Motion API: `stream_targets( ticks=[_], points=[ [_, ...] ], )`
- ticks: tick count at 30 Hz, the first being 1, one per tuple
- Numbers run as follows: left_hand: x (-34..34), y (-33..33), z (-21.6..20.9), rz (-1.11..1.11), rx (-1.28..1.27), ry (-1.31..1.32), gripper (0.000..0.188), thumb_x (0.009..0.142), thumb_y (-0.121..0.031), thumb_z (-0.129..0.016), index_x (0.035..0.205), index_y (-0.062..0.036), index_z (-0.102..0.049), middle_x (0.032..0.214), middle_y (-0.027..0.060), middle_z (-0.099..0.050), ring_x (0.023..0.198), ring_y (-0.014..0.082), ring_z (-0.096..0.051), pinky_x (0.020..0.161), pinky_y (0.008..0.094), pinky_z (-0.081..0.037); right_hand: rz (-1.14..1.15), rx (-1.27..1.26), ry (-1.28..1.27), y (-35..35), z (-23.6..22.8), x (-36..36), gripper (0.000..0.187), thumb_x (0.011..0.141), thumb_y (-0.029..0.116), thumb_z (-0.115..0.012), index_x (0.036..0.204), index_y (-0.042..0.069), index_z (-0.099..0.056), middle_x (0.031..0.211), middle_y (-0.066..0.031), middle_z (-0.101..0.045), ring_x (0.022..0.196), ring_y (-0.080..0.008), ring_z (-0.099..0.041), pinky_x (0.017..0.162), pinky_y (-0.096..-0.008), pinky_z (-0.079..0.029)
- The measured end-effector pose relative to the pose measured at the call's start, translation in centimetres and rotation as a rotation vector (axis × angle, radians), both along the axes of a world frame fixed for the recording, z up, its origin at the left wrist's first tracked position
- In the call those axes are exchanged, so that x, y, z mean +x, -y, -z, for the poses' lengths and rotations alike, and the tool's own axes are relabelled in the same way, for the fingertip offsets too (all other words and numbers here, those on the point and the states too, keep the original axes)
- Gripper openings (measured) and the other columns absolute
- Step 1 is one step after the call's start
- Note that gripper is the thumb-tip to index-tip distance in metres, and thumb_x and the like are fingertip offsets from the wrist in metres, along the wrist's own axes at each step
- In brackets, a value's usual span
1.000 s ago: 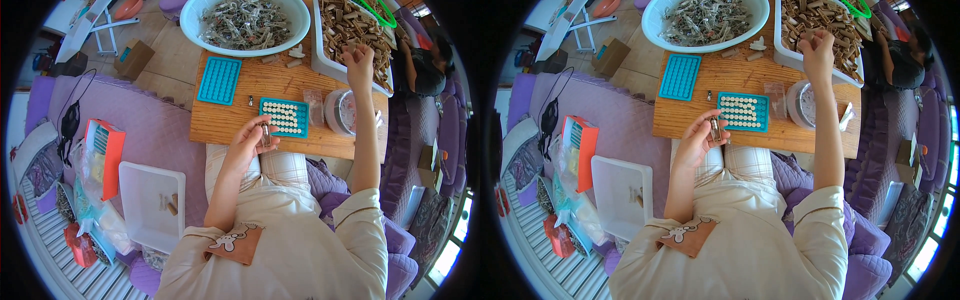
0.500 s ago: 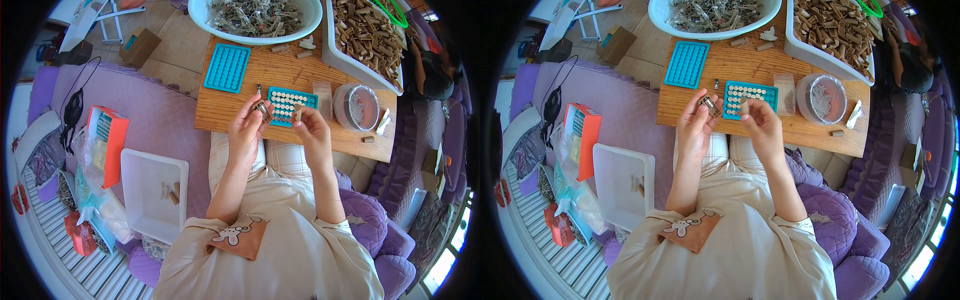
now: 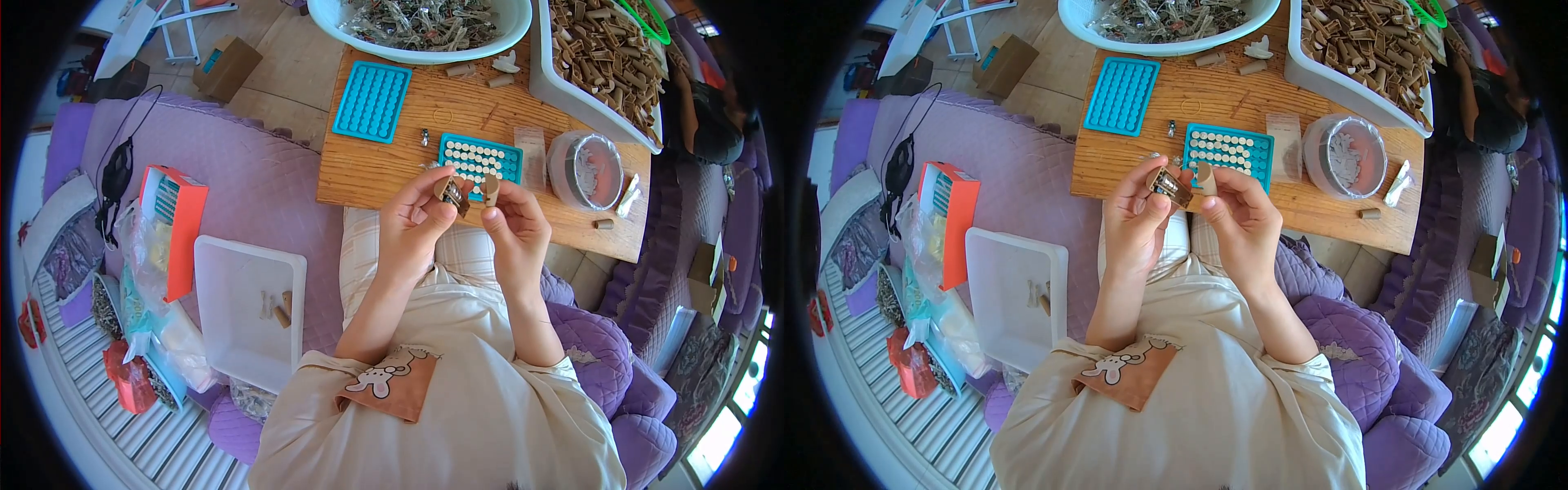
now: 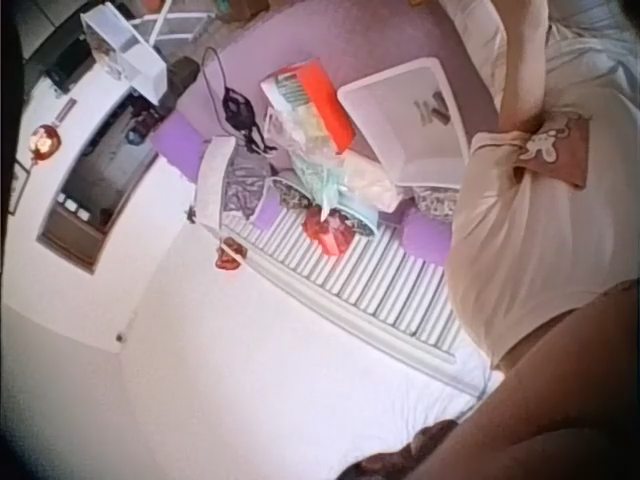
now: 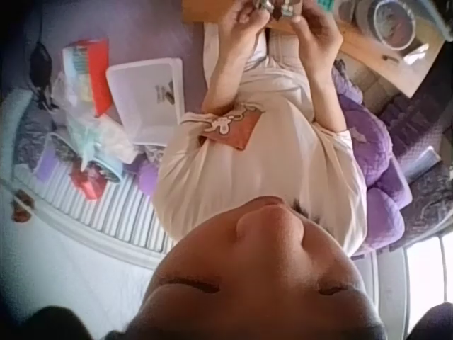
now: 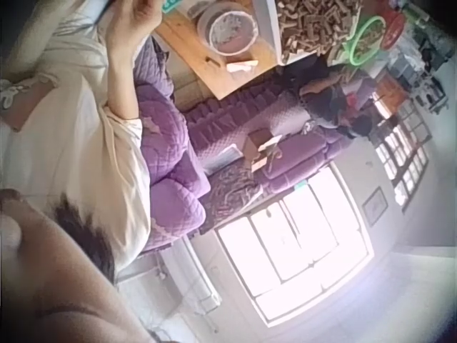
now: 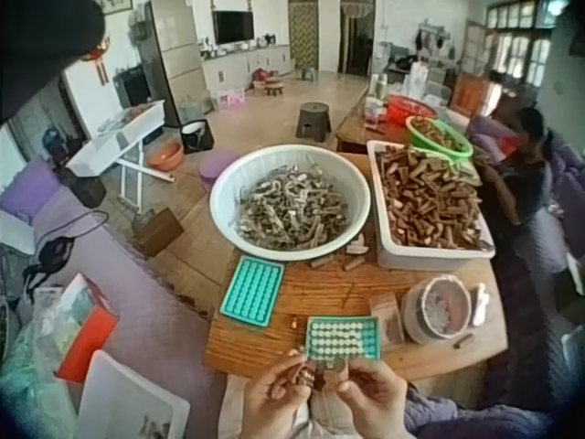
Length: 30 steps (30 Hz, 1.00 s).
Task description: The person sorts small components by hand, placing them into a blue grid tray.
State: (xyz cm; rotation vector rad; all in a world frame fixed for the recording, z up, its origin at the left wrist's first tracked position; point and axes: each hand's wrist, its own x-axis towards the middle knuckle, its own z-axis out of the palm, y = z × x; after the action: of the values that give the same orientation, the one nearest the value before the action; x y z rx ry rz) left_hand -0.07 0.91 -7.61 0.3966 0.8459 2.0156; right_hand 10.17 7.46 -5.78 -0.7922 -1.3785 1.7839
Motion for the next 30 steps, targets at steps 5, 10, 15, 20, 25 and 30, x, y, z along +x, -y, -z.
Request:
stream_targets(
  ticks=[5, 10, 15, 20, 25, 30],
  points=[
    [0.2, 0.5, -0.5, 0.018, 0.105, -0.061, 0.04, 0.073, -0.003, -0.061, 0.11, 0.0018, -0.046, 0.101, 0.0145, -0.054, 0.097, 0.0199, -0.053, 0.084, 0.03, -0.041, 0.01, 0.073, -0.027, 0.4, -0.5, 0.5, 0.026, 0.075, -0.003, -0.057, 0.101, -0.003, -0.051, 0.097, -0.0086, -0.055, 0.088, -0.0132, -0.052, 0.078, -0.0259, -0.042],
    [0.6, 1.0, -1.8, 0.006, 0.096, -0.204, 0.037, 0.074, 0.003, -0.058, 0.109, 0.0029, -0.046, 0.105, 0.0162, -0.052, 0.097, 0.0195, -0.052, 0.084, 0.0296, -0.043, -0.006, 0.383, 0.092, 1.0, -1.4, 0.5, 0.03, 0.067, -0.005, -0.063, 0.095, -0.001, -0.055, 0.092, -0.0094, -0.058, 0.086, -0.0167, -0.054, 0.076, -0.027, -0.042],
    [0.7, 1.1, -1.8, 0.04, 0.122, -0.254, 0.037, 0.074, 0.005, -0.057, 0.109, 0.0036, -0.045, 0.108, 0.0166, -0.05, 0.098, 0.0178, -0.051, 0.082, 0.0281, -0.044, 0.026, 0.503, 0.139, 1.3, -1.5, 0.5, 0.03, 0.065, -0.004, -0.065, 0.094, 0.001, -0.057, 0.089, -0.0107, -0.059, 0.081, -0.0192, -0.057, 0.073, -0.0271, -0.044],
    [0.9, 1.0, -1.8, 0.06, 0.132, -0.262, 0.036, 0.074, 0.005, -0.057, 0.108, 0.0037, -0.047, 0.109, 0.0146, -0.049, 0.098, 0.0177, -0.05, 0.082, 0.0282, -0.044, 0.064, 0.507, 0.185, 1.5, -1.4, 0.8, 0.03, 0.064, -0.004, -0.065, 0.093, 0.001, -0.058, 0.089, -0.0107, -0.06, 0.08, -0.0193, -0.058, 0.071, -0.0264, -0.045],
    [1.6, 1.0, -1.8, 0.045, 0.064, -0.346, 0.04, 0.075, -0.004, -0.06, 0.112, 0.003, -0.046, 0.108, 0.0131, -0.051, 0.096, 0.0147, -0.051, 0.078, 0.0245, -0.043, 0.065, 0.511, 0.234, 1.4, -1.1, 0.9, 0.031, 0.061, -0.001, -0.068, 0.09, 0.001, -0.056, 0.082, -0.0092, -0.06, 0.075, -0.0206, -0.058, 0.066, -0.0266, -0.045],
    [2.3, 1.0, -2.0, -0.027, -0.046, -0.456, 0.04, 0.079, -0.02, -0.057, 0.11, 0.0028, -0.046, 0.106, 0.0128, -0.054, 0.09, 0.0128, -0.053, 0.074, 0.0218, -0.042, 0.035, 0.634, 0.34, 0.8, -1.8, 0.6, 0.029, 0.062, 0.009, -0.07, 0.084, 0.001, -0.054, 0.072, -0.0096, -0.057, 0.064, -0.0242, -0.057, 0.056, -0.0285, -0.045]
  ],
)
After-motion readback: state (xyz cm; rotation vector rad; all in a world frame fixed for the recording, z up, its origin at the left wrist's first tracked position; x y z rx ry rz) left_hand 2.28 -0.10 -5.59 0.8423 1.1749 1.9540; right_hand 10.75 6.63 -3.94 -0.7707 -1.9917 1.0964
